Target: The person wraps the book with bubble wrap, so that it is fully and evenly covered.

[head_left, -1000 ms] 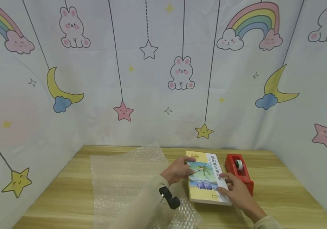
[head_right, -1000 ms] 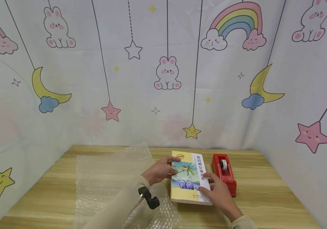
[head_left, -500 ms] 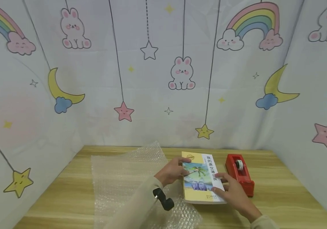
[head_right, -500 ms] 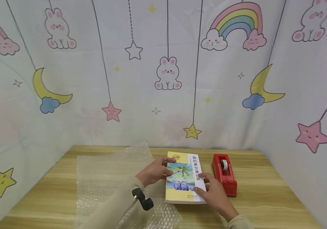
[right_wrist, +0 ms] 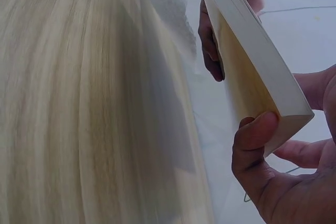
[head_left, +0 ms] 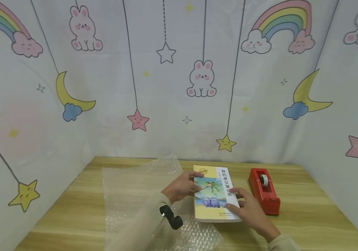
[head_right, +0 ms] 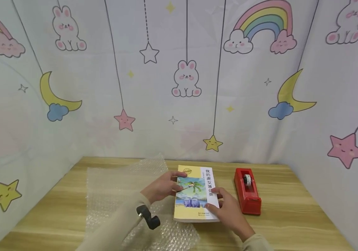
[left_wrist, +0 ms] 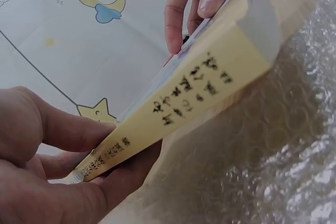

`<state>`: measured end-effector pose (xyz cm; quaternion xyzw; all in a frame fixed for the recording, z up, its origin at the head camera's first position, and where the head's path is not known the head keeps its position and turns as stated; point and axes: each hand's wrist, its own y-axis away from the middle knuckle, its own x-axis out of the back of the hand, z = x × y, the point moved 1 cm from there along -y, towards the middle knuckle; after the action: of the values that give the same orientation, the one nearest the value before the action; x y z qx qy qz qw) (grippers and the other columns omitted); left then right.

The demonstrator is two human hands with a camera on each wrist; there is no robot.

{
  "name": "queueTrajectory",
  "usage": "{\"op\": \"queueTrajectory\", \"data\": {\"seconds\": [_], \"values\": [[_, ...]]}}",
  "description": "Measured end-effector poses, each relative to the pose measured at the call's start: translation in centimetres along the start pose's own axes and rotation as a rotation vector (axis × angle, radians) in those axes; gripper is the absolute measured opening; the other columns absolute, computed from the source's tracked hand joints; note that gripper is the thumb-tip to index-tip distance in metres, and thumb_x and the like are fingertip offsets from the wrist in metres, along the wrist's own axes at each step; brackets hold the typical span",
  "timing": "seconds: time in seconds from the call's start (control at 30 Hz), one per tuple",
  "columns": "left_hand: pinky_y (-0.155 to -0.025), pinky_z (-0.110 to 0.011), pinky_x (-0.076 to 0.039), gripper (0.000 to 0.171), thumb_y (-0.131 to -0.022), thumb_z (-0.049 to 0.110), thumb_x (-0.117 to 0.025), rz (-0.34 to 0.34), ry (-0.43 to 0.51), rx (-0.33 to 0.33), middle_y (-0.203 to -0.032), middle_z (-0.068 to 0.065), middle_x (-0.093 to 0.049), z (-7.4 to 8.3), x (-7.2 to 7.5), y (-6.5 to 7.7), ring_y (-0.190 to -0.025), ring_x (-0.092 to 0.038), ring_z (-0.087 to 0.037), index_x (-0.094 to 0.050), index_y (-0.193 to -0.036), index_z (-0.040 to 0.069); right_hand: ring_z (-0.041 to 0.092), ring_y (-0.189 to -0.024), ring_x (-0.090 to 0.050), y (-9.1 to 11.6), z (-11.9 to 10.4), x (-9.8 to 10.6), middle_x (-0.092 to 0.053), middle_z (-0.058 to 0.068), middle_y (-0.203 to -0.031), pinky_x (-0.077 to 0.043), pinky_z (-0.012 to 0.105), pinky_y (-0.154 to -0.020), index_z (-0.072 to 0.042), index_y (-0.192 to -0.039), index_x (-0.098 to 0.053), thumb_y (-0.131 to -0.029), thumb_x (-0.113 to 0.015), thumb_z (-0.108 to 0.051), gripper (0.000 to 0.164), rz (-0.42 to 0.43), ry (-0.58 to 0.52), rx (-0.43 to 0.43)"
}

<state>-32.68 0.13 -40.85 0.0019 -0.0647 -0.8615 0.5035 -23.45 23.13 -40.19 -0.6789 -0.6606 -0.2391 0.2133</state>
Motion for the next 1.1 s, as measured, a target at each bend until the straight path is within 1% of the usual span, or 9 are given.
{"op": "queueTrajectory", "data": {"seconds": [0.13, 0.27, 0.3, 0.4, 0.53, 0.63, 0.73, 0.93, 1.1], "values": [[-0.093, -0.049, -0.055, 0.052, -0.092, -0.005, -0.062, 0.001, -0.019, -0.005, -0.141, -0.023, -0.047, -0.2, 0.7, 0.3, -0.100, -0.061, -0.024, -0.050, -0.143, 0.003, 0.027, -0.100, -0.068, 0.1, -0.5, -0.4, -0.060, 0.022, -0.130, -0.059, 0.034, -0.076, -0.006, -0.134, -0.056, -0.084, -0.081, -0.024, 0.059, -0.006, 0.002, 0.009], [-0.096, -0.051, -0.054, 0.052, -0.092, -0.004, -0.062, 0.006, -0.030, -0.002, -0.144, -0.024, -0.045, -0.4, 1.2, 0.7, -0.102, -0.061, -0.025, -0.050, -0.142, 0.004, 0.024, -0.096, -0.069, 0.3, -0.9, -0.9, -0.063, 0.020, -0.125, -0.058, 0.032, -0.073, -0.005, -0.132, -0.058, -0.082, -0.081, -0.021, 0.057, 0.004, 0.010, 0.036], [-0.096, -0.051, -0.054, 0.052, -0.092, -0.004, -0.062, 0.009, -0.035, -0.004, -0.147, -0.023, -0.043, -0.5, 1.3, 0.8, -0.103, -0.061, -0.025, -0.050, -0.142, 0.004, 0.024, -0.095, -0.069, 0.4, -1.1, -1.0, -0.063, 0.020, -0.124, -0.057, 0.031, -0.072, -0.005, -0.132, -0.058, -0.082, -0.081, -0.020, 0.057, 0.006, 0.010, 0.041], [-0.094, -0.049, -0.054, 0.053, -0.093, -0.004, -0.062, 0.012, -0.036, -0.002, -0.147, -0.023, -0.043, -0.7, 1.9, 1.1, -0.102, -0.061, -0.025, -0.049, -0.144, 0.004, 0.022, -0.092, -0.069, 0.4, -1.5, -1.5, -0.064, 0.019, -0.121, -0.057, 0.030, -0.069, -0.005, -0.131, -0.058, -0.082, -0.081, -0.020, 0.056, 0.008, 0.009, 0.056], [-0.091, -0.047, -0.056, 0.053, -0.093, -0.003, -0.062, 0.018, -0.035, 0.002, -0.142, -0.023, -0.048, -0.9, 2.7, 1.5, -0.100, -0.063, -0.024, -0.048, -0.144, 0.005, 0.021, -0.091, -0.068, 0.4, -2.3, -2.1, -0.064, 0.019, -0.120, -0.057, 0.031, -0.069, -0.004, -0.131, -0.058, -0.082, -0.081, -0.019, 0.055, -0.001, 0.002, 0.078], [-0.090, -0.046, -0.056, 0.053, -0.093, -0.002, -0.061, 0.021, -0.043, 0.000, -0.143, -0.023, -0.047, -1.0, 3.2, 1.9, -0.101, -0.062, -0.024, -0.048, -0.145, 0.005, 0.020, -0.090, -0.067, 0.5, -2.8, -2.5, -0.065, 0.018, -0.120, -0.056, 0.030, -0.069, -0.004, -0.130, -0.058, -0.082, -0.081, -0.018, 0.055, -0.008, -0.002, 0.087], [-0.089, -0.046, -0.055, 0.054, -0.093, -0.002, -0.061, 0.026, -0.047, 0.001, -0.144, -0.023, -0.046, -0.9, 3.6, 2.4, -0.100, -0.060, -0.024, -0.047, -0.145, 0.004, 0.019, -0.089, -0.066, 0.4, -3.2, -2.7, -0.065, 0.017, -0.120, -0.055, 0.030, -0.069, -0.004, -0.130, -0.058, -0.082, -0.081, -0.018, 0.055, -0.020, -0.005, 0.086], [-0.089, -0.044, -0.057, 0.054, -0.093, -0.002, -0.060, 0.031, -0.050, 0.000, -0.140, -0.022, -0.049, -0.8, 4.6, 3.4, -0.099, -0.063, -0.022, -0.047, -0.145, 0.004, 0.017, -0.086, -0.064, 0.3, -4.0, -3.2, -0.065, 0.015, -0.119, -0.056, 0.030, -0.069, -0.004, -0.131, -0.058, -0.082, -0.081, -0.017, 0.056, -0.061, -0.032, 0.082], [-0.087, -0.040, -0.058, 0.055, -0.094, -0.002, -0.059, 0.024, -0.037, -0.005, -0.139, -0.022, -0.050, -1.0, 5.5, 4.2, -0.099, -0.064, -0.021, -0.044, -0.147, 0.003, 0.018, -0.082, -0.063, 0.5, -4.5, -4.0, -0.064, 0.016, -0.117, -0.054, 0.028, -0.066, -0.002, -0.131, -0.057, -0.081, -0.081, -0.014, 0.056, -0.086, -0.053, 0.115]]}}
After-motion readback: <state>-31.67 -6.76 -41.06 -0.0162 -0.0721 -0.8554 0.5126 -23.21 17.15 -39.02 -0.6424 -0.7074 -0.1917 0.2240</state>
